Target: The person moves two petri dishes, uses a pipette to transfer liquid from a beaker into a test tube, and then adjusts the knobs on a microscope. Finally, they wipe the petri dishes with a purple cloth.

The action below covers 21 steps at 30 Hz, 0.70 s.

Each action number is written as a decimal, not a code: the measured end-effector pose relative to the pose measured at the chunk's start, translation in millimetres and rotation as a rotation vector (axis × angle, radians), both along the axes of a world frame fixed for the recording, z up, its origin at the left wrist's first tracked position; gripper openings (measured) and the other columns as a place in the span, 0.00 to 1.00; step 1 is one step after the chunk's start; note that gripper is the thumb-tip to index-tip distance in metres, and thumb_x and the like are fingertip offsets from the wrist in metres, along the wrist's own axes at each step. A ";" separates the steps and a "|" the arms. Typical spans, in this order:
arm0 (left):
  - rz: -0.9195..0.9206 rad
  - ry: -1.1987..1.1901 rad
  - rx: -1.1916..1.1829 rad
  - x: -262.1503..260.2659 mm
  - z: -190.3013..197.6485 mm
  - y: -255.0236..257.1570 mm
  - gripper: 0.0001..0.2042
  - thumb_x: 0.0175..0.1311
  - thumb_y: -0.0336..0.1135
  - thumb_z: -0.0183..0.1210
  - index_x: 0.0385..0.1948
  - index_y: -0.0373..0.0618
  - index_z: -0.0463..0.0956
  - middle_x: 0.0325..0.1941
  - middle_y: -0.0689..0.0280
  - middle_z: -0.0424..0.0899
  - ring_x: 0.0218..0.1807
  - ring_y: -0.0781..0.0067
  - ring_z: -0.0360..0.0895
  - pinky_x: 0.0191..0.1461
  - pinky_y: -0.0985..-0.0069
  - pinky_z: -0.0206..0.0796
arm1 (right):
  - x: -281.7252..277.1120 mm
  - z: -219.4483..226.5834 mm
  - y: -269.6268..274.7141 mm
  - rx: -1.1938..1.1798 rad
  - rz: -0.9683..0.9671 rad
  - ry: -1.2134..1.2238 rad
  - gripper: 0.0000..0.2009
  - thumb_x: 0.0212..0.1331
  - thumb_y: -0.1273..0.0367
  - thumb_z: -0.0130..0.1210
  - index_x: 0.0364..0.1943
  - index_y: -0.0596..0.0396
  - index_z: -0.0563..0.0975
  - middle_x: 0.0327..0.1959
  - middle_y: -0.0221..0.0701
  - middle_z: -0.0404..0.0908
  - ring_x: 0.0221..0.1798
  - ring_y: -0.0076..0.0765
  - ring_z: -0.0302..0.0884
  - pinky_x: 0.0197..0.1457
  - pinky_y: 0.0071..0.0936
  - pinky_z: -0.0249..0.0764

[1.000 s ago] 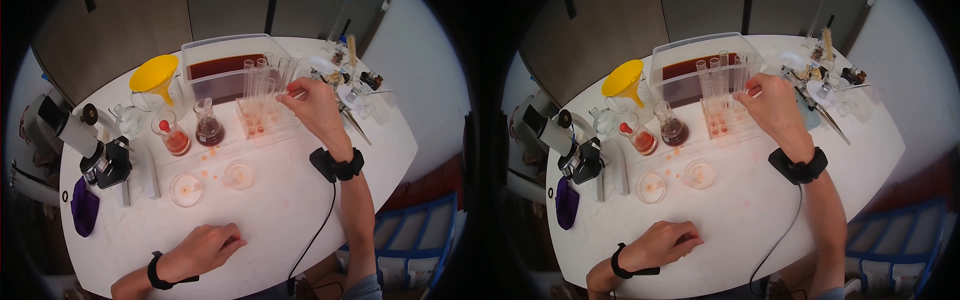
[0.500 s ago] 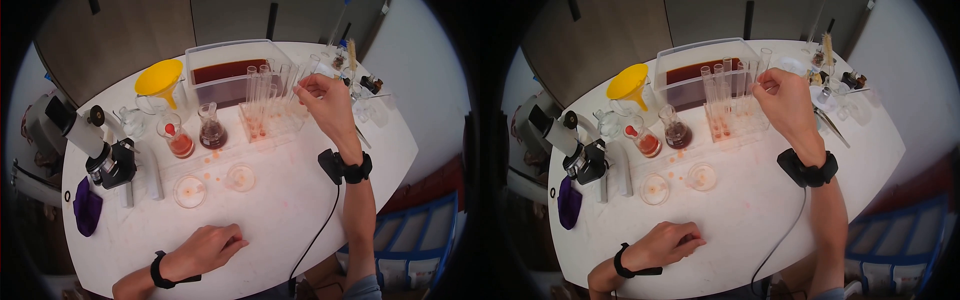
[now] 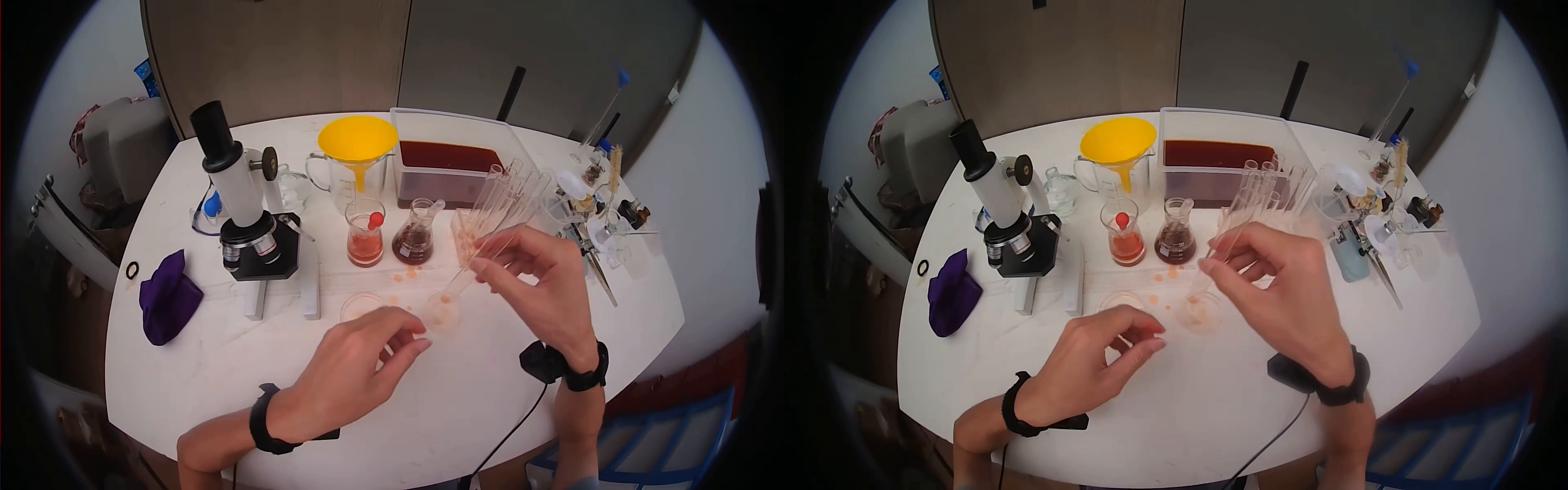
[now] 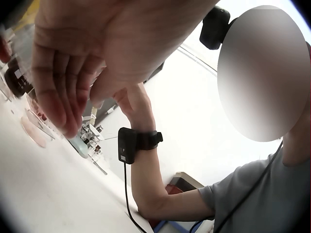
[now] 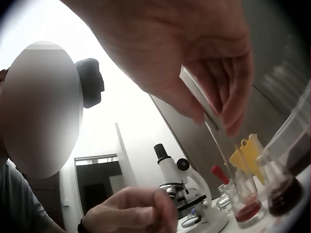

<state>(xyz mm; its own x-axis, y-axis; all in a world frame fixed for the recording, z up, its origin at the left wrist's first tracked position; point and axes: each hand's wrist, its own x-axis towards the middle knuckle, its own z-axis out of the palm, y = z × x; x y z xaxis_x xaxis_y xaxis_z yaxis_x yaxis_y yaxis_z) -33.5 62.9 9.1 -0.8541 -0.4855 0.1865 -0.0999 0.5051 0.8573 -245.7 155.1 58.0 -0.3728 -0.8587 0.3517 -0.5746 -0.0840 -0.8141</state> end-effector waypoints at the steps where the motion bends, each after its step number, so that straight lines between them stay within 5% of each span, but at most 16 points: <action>1: 0.137 0.203 -0.118 -0.9 -0.3 -1.8 0.13 0.66 0.26 0.66 0.50 0.34 0.79 0.36 0.57 0.89 0.33 0.64 0.87 0.42 0.72 0.80 | 10.6 -1.7 -4.3 0.001 0.070 -0.062 0.07 0.59 0.76 0.67 0.36 0.66 0.82 0.33 0.34 0.87 0.33 0.22 0.85 0.37 0.19 0.81; 4: 0.199 0.333 -0.242 -4.6 2.9 -11.2 0.19 0.64 0.22 0.66 0.57 0.34 0.76 0.46 0.54 0.88 0.41 0.61 0.89 0.50 0.70 0.82 | 37.5 -1.2 -16.9 -0.017 0.204 -0.051 0.07 0.60 0.75 0.68 0.37 0.66 0.82 0.34 0.35 0.87 0.34 0.24 0.86 0.37 0.21 0.81; 8: 0.207 0.334 -0.048 1.8 -0.3 -16.8 0.17 0.67 0.23 0.63 0.57 0.34 0.74 0.39 0.49 0.88 0.42 0.52 0.89 0.47 0.68 0.82 | 46.5 -8.3 -32.2 -0.092 0.284 0.054 0.09 0.58 0.74 0.69 0.39 0.66 0.83 0.31 0.37 0.86 0.32 0.27 0.86 0.37 0.21 0.81; 9: 0.190 0.286 -0.023 4.8 1.3 -21.2 0.17 0.68 0.22 0.62 0.57 0.33 0.74 0.49 0.51 0.86 0.48 0.57 0.88 0.50 0.70 0.82 | 42.8 -5.8 -34.2 -0.083 0.294 0.053 0.09 0.58 0.74 0.69 0.39 0.66 0.83 0.31 0.37 0.86 0.32 0.27 0.86 0.37 0.21 0.81; 10: 0.177 0.240 0.006 7.0 1.7 -25.1 0.16 0.69 0.21 0.61 0.57 0.33 0.74 0.59 0.52 0.85 0.54 0.62 0.87 0.53 0.71 0.82 | 38.4 -1.8 -36.0 -0.091 0.155 0.041 0.10 0.58 0.74 0.70 0.39 0.66 0.83 0.29 0.37 0.85 0.31 0.28 0.86 0.36 0.20 0.80; 12: 0.199 0.261 0.006 7.1 1.3 -31.6 0.15 0.69 0.21 0.60 0.56 0.32 0.73 0.58 0.52 0.85 0.53 0.62 0.88 0.53 0.72 0.82 | 21.9 3.3 -44.4 -0.086 0.030 0.038 0.11 0.57 0.74 0.70 0.40 0.66 0.83 0.28 0.38 0.84 0.31 0.28 0.86 0.35 0.20 0.79; 14: 0.220 0.270 -0.028 6.8 3.7 -34.5 0.13 0.70 0.20 0.59 0.54 0.33 0.71 0.58 0.53 0.85 0.52 0.65 0.88 0.52 0.72 0.82 | -1.4 -3.3 -59.6 -0.115 -0.231 0.337 0.12 0.58 0.72 0.69 0.42 0.67 0.83 0.27 0.39 0.85 0.28 0.32 0.84 0.34 0.24 0.78; 17: 0.217 0.261 -0.013 7.3 5.5 -36.7 0.13 0.71 0.21 0.58 0.54 0.33 0.71 0.57 0.53 0.86 0.51 0.67 0.87 0.52 0.72 0.82 | -14.0 -14.2 -73.5 0.070 -0.229 0.564 0.13 0.59 0.71 0.68 0.43 0.67 0.83 0.27 0.41 0.85 0.25 0.39 0.83 0.32 0.30 0.77; 21: 0.220 0.269 0.051 8.9 9.9 -34.8 0.11 0.72 0.23 0.58 0.53 0.33 0.72 0.57 0.54 0.86 0.52 0.68 0.87 0.53 0.72 0.81 | -24.5 -27.2 -89.1 0.056 -0.063 0.507 0.12 0.62 0.72 0.65 0.44 0.69 0.82 0.23 0.33 0.83 0.24 0.23 0.81 0.29 0.22 0.75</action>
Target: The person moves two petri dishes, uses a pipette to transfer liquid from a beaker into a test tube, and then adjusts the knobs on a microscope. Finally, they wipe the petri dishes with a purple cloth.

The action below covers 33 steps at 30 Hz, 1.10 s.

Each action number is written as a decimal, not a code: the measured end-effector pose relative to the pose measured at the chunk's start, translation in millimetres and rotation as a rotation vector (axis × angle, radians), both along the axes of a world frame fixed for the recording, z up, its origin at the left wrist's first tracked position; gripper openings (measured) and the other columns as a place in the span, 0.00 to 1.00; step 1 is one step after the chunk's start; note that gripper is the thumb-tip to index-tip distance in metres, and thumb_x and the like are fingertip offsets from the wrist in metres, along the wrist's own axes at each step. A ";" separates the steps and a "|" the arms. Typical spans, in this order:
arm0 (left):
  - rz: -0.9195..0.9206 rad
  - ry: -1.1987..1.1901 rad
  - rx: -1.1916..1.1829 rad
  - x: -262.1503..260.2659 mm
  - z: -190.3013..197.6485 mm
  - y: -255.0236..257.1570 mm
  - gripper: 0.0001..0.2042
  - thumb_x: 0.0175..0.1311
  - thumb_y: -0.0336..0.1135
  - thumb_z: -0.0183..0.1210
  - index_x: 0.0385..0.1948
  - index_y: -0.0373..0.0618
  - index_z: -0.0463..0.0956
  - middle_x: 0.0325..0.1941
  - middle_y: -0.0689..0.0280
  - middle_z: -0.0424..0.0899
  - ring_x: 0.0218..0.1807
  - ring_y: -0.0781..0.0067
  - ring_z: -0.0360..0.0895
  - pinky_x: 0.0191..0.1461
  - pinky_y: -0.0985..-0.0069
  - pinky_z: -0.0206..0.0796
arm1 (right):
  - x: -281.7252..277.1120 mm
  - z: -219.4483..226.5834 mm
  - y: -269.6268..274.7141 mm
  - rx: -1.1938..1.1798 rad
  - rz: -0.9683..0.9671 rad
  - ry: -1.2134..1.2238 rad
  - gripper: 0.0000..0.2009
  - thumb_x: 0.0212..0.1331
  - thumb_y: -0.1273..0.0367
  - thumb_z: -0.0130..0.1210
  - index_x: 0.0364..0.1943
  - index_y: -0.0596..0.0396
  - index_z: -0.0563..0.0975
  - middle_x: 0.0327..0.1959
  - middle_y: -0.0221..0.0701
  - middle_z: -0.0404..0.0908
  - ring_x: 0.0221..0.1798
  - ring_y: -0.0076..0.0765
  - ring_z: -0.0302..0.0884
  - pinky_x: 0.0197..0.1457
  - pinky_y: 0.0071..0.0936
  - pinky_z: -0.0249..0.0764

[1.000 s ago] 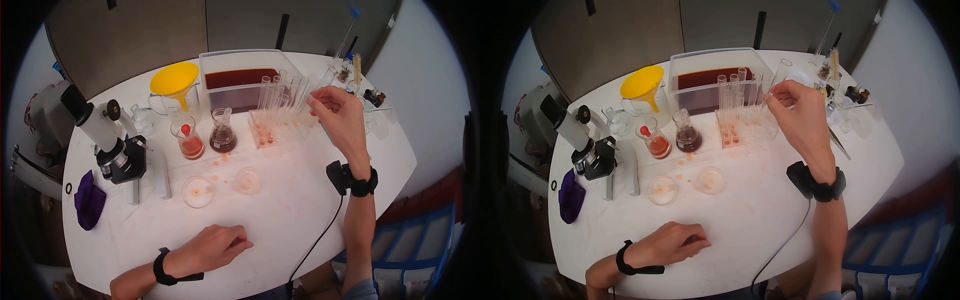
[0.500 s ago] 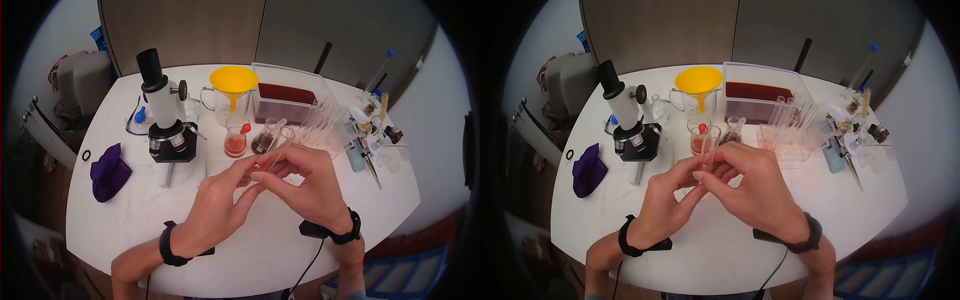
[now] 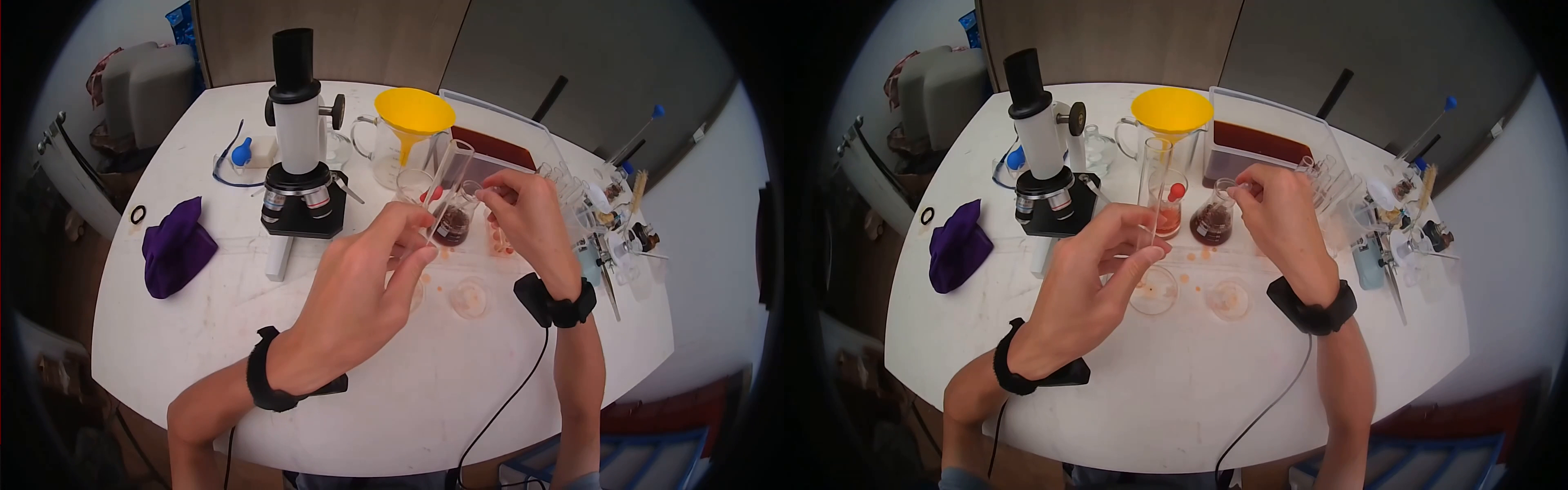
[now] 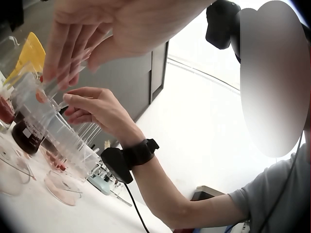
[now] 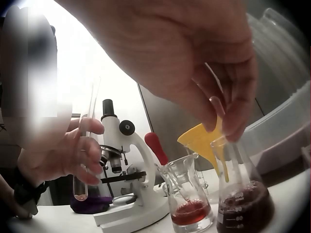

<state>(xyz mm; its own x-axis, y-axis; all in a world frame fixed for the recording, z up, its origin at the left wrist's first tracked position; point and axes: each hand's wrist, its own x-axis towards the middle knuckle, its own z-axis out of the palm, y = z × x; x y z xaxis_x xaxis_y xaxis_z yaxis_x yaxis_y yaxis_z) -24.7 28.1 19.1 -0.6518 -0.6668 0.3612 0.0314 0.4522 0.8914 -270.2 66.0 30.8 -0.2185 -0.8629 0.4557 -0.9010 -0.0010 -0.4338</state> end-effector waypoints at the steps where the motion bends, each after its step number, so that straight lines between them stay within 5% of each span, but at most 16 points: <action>1: 0.001 -0.004 0.014 0.6 0.9 0.1 0.11 0.73 0.24 0.57 0.53 0.33 0.71 0.58 0.53 0.86 0.52 0.68 0.87 0.53 0.72 0.81 | -1.3 -1.2 -2.6 0.043 -0.021 -0.055 0.11 0.62 0.73 0.65 0.42 0.69 0.83 0.22 0.33 0.83 0.24 0.23 0.81 0.28 0.22 0.75; 9: 0.009 0.004 -0.010 1.3 -0.9 -2.2 0.11 0.74 0.26 0.57 0.52 0.31 0.73 0.55 0.54 0.86 0.52 0.68 0.86 0.55 0.72 0.80 | 10.0 10.5 4.5 0.047 -0.081 -0.229 0.07 0.61 0.74 0.64 0.35 0.69 0.84 0.21 0.40 0.83 0.21 0.28 0.80 0.27 0.26 0.73; 20: 0.074 -0.081 -0.069 -3.3 -10.5 -1.4 0.10 0.71 0.26 0.61 0.50 0.32 0.80 0.42 0.55 0.89 0.43 0.69 0.87 0.49 0.71 0.81 | 6.6 40.2 40.7 -0.092 -0.149 -0.408 0.08 0.63 0.74 0.64 0.40 0.68 0.84 0.25 0.33 0.85 0.25 0.21 0.82 0.28 0.18 0.76; 33: 0.031 -0.209 -0.062 -5.4 -16.3 -0.7 0.11 0.69 0.26 0.63 0.49 0.31 0.80 0.40 0.52 0.88 0.43 0.63 0.88 0.47 0.70 0.82 | -4.7 89.9 105.7 -0.300 -0.099 -0.470 0.10 0.67 0.71 0.61 0.45 0.64 0.85 0.29 0.33 0.85 0.26 0.20 0.81 0.30 0.16 0.73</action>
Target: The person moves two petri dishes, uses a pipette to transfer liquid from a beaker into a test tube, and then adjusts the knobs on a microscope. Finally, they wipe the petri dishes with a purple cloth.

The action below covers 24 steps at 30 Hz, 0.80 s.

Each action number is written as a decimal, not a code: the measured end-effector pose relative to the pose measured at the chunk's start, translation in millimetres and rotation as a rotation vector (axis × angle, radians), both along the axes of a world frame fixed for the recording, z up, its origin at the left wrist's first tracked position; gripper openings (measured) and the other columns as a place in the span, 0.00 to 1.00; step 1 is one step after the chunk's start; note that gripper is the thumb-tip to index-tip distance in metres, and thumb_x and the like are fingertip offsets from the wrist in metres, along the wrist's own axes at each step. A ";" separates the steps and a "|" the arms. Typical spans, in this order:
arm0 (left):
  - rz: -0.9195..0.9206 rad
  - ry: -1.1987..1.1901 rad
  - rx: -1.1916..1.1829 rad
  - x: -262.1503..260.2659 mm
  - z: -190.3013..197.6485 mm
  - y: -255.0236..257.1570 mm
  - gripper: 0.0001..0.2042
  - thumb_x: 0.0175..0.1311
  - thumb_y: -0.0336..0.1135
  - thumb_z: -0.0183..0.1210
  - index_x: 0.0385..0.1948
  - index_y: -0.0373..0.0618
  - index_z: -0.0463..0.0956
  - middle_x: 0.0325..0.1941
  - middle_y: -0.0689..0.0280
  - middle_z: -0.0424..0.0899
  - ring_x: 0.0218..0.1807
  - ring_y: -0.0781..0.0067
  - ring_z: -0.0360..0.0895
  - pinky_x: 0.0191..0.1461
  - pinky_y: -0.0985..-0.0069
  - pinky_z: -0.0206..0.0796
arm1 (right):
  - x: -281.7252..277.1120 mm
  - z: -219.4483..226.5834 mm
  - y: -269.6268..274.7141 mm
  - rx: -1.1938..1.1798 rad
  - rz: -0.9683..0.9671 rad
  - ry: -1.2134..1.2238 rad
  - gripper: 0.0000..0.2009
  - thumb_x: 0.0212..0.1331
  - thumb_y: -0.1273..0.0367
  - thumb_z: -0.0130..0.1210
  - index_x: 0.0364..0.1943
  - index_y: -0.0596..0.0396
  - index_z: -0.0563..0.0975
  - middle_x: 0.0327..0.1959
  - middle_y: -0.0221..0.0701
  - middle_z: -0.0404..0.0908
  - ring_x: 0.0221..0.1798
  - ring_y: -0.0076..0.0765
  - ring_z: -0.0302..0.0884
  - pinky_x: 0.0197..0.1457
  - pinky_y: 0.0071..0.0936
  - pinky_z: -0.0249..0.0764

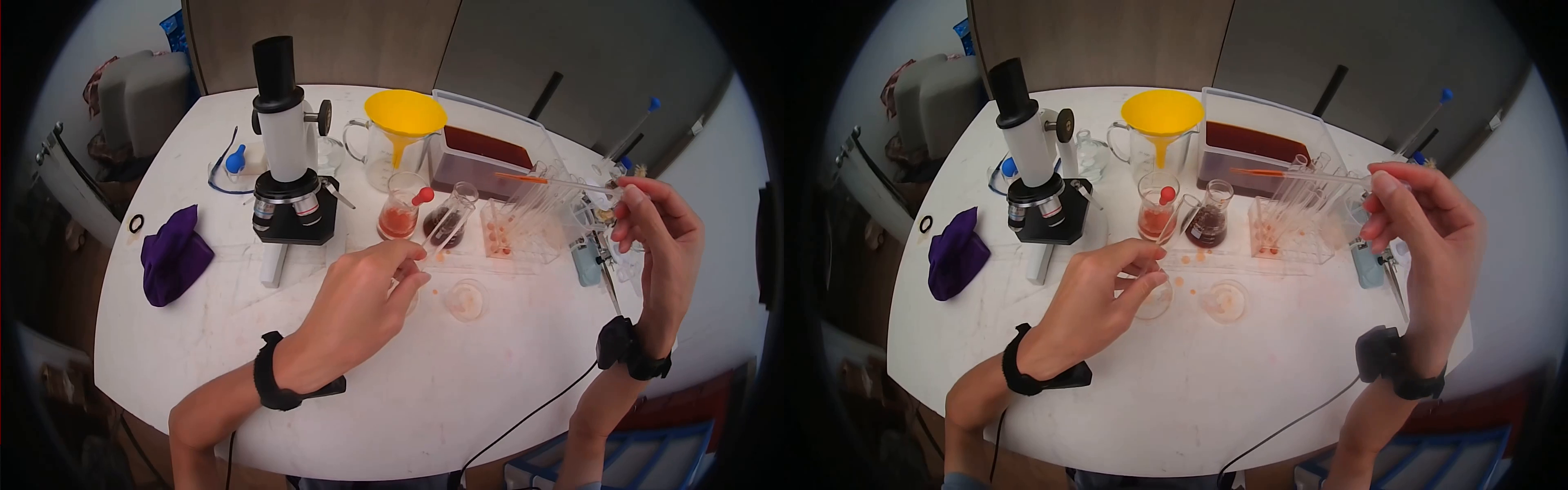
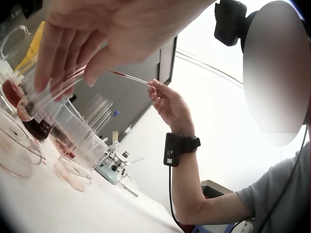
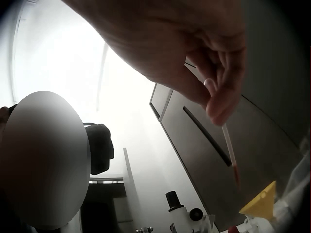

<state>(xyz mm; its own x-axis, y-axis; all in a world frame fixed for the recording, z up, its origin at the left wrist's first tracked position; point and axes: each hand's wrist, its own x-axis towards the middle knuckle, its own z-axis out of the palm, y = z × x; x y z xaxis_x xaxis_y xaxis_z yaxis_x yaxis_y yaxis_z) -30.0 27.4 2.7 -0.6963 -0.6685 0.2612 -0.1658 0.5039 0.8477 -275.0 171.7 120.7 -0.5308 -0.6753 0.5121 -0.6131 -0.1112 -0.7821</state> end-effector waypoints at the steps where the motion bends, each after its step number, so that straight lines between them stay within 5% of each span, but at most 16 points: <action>1: -0.003 -0.006 0.006 -0.5 0.0 0.1 0.11 0.69 0.26 0.63 0.49 0.31 0.80 0.41 0.52 0.88 0.43 0.62 0.88 0.47 0.70 0.82 | 2.9 4.0 4.0 0.002 -0.020 0.014 0.10 0.67 0.70 0.61 0.45 0.64 0.85 0.29 0.33 0.85 0.25 0.20 0.80 0.30 0.16 0.73; 24: -0.039 0.010 -0.030 -0.4 2.9 3.4 0.11 0.69 0.26 0.63 0.49 0.30 0.80 0.42 0.50 0.88 0.45 0.58 0.88 0.52 0.67 0.83 | 32.7 19.4 8.5 0.116 0.048 0.108 0.07 0.67 0.73 0.61 0.43 0.65 0.84 0.26 0.33 0.83 0.23 0.21 0.79 0.26 0.16 0.72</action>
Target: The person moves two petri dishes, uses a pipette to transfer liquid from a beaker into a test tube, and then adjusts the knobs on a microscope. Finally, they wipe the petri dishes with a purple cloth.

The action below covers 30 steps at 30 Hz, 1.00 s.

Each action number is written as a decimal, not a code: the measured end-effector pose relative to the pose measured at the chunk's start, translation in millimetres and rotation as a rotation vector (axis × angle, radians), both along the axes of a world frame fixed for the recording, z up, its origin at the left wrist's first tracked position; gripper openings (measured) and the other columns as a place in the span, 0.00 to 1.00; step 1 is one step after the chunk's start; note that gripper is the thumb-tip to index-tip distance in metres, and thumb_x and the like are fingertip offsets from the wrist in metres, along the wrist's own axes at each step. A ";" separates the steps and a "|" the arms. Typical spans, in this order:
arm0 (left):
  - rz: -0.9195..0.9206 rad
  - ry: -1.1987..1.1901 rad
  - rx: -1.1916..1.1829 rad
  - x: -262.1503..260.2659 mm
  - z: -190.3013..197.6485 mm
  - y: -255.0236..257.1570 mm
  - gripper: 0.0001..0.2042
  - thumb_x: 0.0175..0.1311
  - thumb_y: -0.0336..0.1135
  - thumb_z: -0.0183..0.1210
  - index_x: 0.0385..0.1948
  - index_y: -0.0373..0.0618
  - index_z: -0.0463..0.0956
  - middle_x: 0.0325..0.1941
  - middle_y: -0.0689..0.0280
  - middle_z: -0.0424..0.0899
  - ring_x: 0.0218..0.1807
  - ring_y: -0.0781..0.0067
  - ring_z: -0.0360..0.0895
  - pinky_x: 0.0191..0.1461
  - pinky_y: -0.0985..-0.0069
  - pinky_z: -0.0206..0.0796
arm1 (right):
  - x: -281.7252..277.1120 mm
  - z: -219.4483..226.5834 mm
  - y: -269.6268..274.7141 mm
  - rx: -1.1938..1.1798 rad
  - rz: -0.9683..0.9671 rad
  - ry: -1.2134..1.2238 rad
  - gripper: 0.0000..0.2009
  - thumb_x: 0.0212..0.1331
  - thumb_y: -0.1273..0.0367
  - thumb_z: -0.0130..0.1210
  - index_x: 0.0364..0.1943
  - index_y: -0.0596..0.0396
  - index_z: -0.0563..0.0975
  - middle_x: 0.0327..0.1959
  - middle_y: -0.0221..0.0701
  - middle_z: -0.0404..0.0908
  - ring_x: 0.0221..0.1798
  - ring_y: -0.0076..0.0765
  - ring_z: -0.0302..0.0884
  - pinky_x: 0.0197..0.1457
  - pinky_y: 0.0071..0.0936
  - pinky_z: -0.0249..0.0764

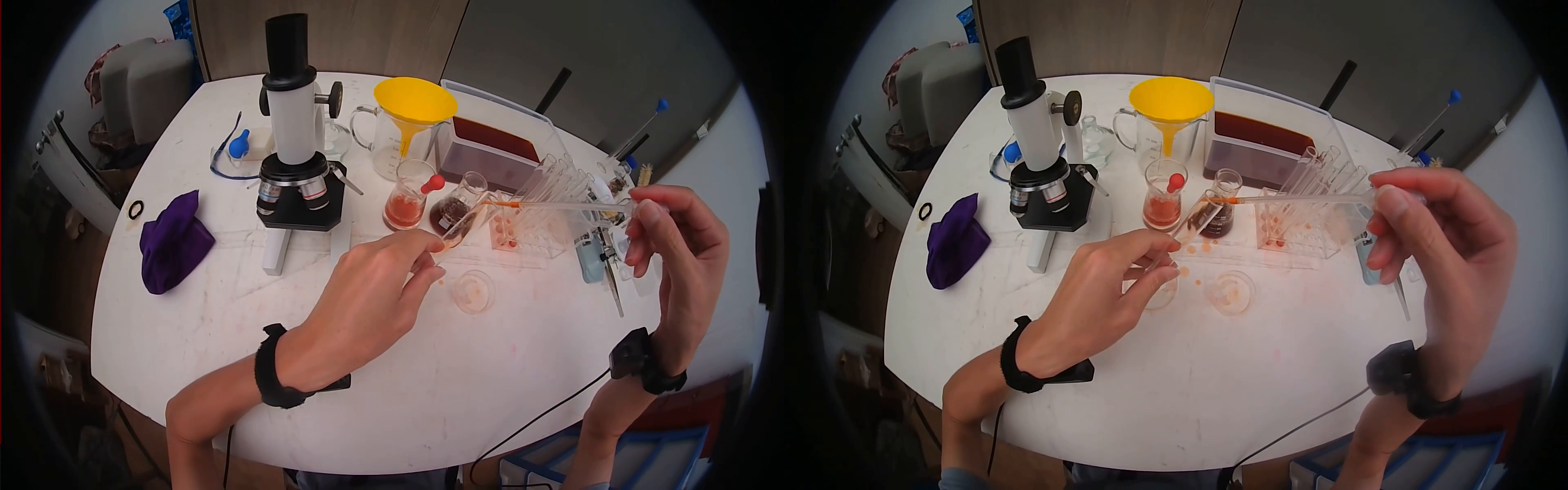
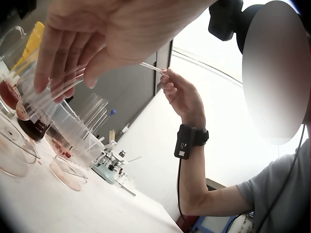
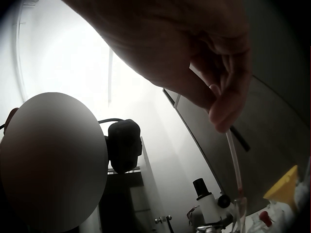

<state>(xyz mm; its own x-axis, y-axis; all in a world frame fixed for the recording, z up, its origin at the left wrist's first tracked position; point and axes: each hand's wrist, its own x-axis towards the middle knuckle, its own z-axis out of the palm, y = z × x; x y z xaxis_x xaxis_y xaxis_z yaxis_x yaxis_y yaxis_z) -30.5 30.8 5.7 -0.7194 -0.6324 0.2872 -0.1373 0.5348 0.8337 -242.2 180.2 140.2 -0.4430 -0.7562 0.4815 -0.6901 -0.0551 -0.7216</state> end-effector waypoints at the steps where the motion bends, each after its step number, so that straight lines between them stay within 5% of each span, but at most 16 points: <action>1: -0.001 0.003 0.000 0.0 -0.1 0.1 0.11 0.69 0.26 0.63 0.49 0.30 0.80 0.42 0.50 0.88 0.45 0.58 0.88 0.52 0.67 0.83 | 0.7 0.4 -0.1 0.002 -0.003 0.001 0.07 0.67 0.73 0.61 0.42 0.65 0.84 0.26 0.33 0.83 0.22 0.21 0.79 0.26 0.16 0.71; 17: 0.067 0.053 -0.040 5.5 7.5 -7.2 0.11 0.68 0.25 0.64 0.49 0.31 0.80 0.41 0.54 0.88 0.44 0.65 0.88 0.49 0.71 0.82 | -10.7 13.2 2.1 -0.074 -0.080 0.003 0.09 0.67 0.71 0.61 0.43 0.64 0.84 0.27 0.33 0.84 0.24 0.20 0.80 0.28 0.15 0.72; 27: 0.126 0.133 0.005 20.8 23.6 -20.5 0.10 0.72 0.27 0.62 0.50 0.32 0.79 0.41 0.62 0.85 0.44 0.74 0.85 0.40 0.80 0.79 | -27.4 -65.7 -84.7 0.175 -0.046 0.000 0.08 0.61 0.74 0.64 0.39 0.70 0.83 0.26 0.35 0.85 0.25 0.24 0.81 0.33 0.22 0.77; 30: 0.129 0.147 0.009 22.3 25.2 -22.2 0.10 0.72 0.27 0.62 0.49 0.32 0.79 0.40 0.62 0.85 0.44 0.75 0.84 0.40 0.80 0.78 | -27.3 -77.6 -98.4 0.253 -0.008 0.248 0.13 0.57 0.71 0.68 0.40 0.71 0.83 0.25 0.40 0.84 0.28 0.33 0.82 0.34 0.31 0.77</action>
